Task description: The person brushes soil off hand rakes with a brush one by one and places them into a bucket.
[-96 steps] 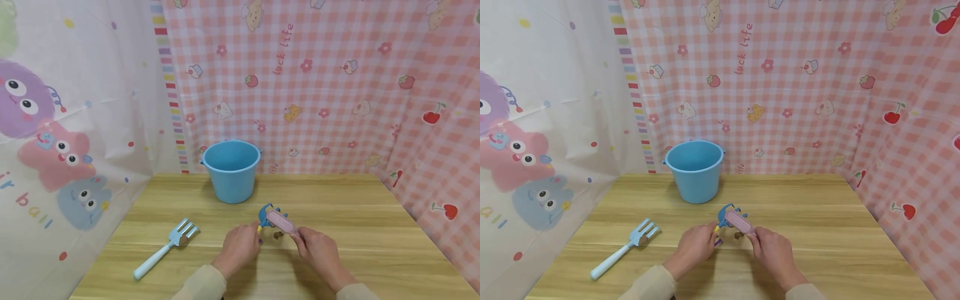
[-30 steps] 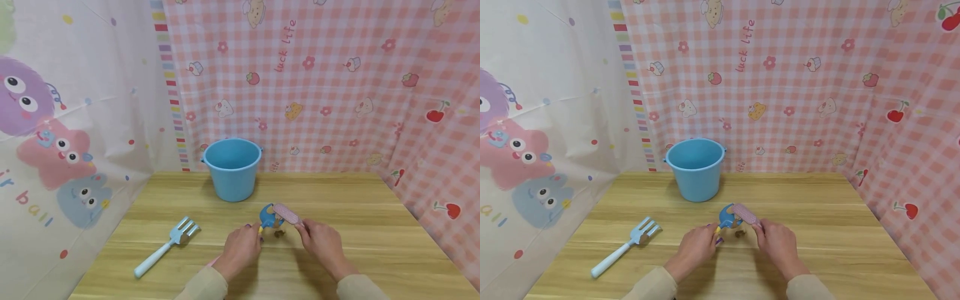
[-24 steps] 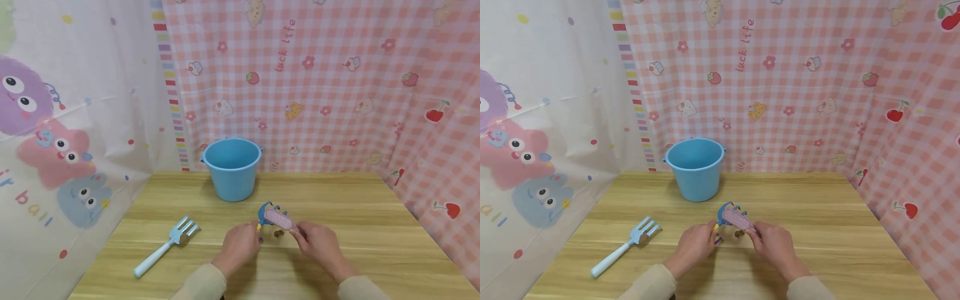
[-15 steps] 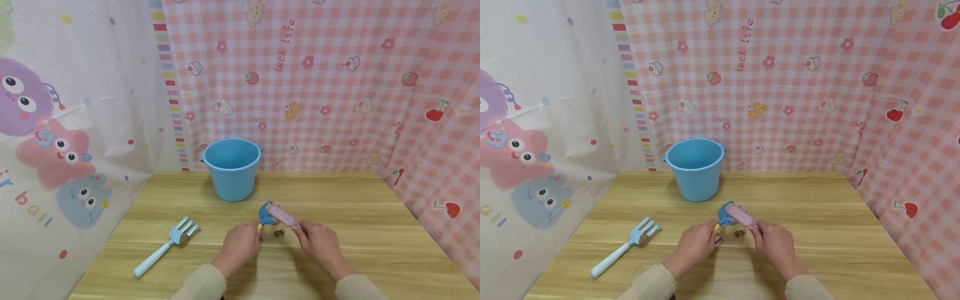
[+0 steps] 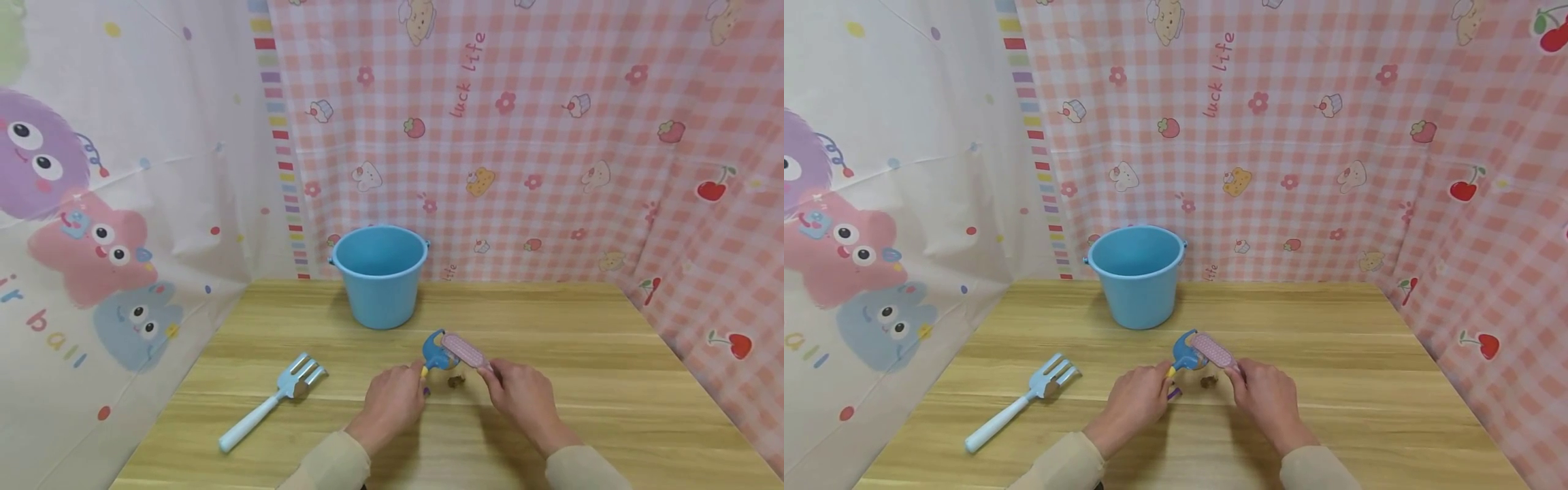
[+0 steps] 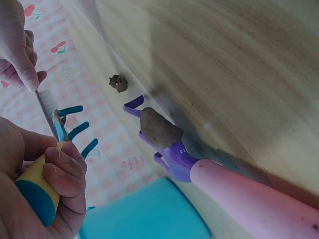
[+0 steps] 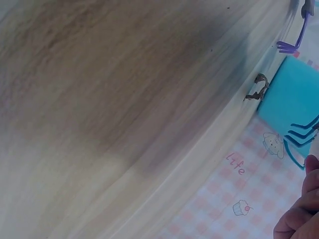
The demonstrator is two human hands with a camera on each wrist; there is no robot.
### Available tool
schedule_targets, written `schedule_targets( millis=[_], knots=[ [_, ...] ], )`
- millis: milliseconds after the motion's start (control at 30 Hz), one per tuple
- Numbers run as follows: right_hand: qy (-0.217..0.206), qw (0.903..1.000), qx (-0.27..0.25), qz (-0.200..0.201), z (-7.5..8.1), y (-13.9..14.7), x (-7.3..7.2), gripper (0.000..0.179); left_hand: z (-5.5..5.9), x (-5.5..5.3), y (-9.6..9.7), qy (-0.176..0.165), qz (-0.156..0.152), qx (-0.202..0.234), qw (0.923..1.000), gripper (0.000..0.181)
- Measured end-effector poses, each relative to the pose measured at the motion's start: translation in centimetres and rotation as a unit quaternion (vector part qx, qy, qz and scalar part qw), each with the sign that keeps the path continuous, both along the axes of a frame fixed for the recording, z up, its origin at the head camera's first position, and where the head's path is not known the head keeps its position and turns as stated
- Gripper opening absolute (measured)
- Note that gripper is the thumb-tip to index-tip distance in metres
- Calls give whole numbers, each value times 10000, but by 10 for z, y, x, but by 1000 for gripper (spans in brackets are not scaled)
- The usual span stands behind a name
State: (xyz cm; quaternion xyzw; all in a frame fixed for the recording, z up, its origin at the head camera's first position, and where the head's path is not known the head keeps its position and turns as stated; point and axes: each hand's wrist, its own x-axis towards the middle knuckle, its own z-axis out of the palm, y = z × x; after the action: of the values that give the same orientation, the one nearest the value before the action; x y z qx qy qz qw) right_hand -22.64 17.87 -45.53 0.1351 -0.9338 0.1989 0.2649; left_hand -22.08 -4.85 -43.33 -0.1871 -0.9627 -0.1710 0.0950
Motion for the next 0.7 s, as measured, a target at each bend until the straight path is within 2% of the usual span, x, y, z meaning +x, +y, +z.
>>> schedule_targets(
  millis=[133, 300, 367, 567, 633, 700],
  knots=[
    [-92, 9999, 8, -108, -1, 2, -1, 21, -1, 0, 0, -6, 21, -20, 10000, 26],
    [-329, 9982, 102, -483, -1, 7, -2, 20, -2, 1, 1, -131, 1, -27, 9999, 30],
    [-227, 9983, 80, -529, 0, 8, -1, 19, -1, 1, 1, -152, -11, -30, 9999, 32],
    [636, 9978, 42, 191, 5, -1, 7, 20, 4, -2, 2, -210, 18, 25, 9998, 30],
    [692, 9973, 66, 257, 4, -3, 9, 22, 5, -2, 2, -221, 25, 41, 9997, 27],
    [577, 9982, 53, 161, 1, -3, 9, 25, 5, -2, 2, -281, 0, 86, 9996, 24]
  ],
)
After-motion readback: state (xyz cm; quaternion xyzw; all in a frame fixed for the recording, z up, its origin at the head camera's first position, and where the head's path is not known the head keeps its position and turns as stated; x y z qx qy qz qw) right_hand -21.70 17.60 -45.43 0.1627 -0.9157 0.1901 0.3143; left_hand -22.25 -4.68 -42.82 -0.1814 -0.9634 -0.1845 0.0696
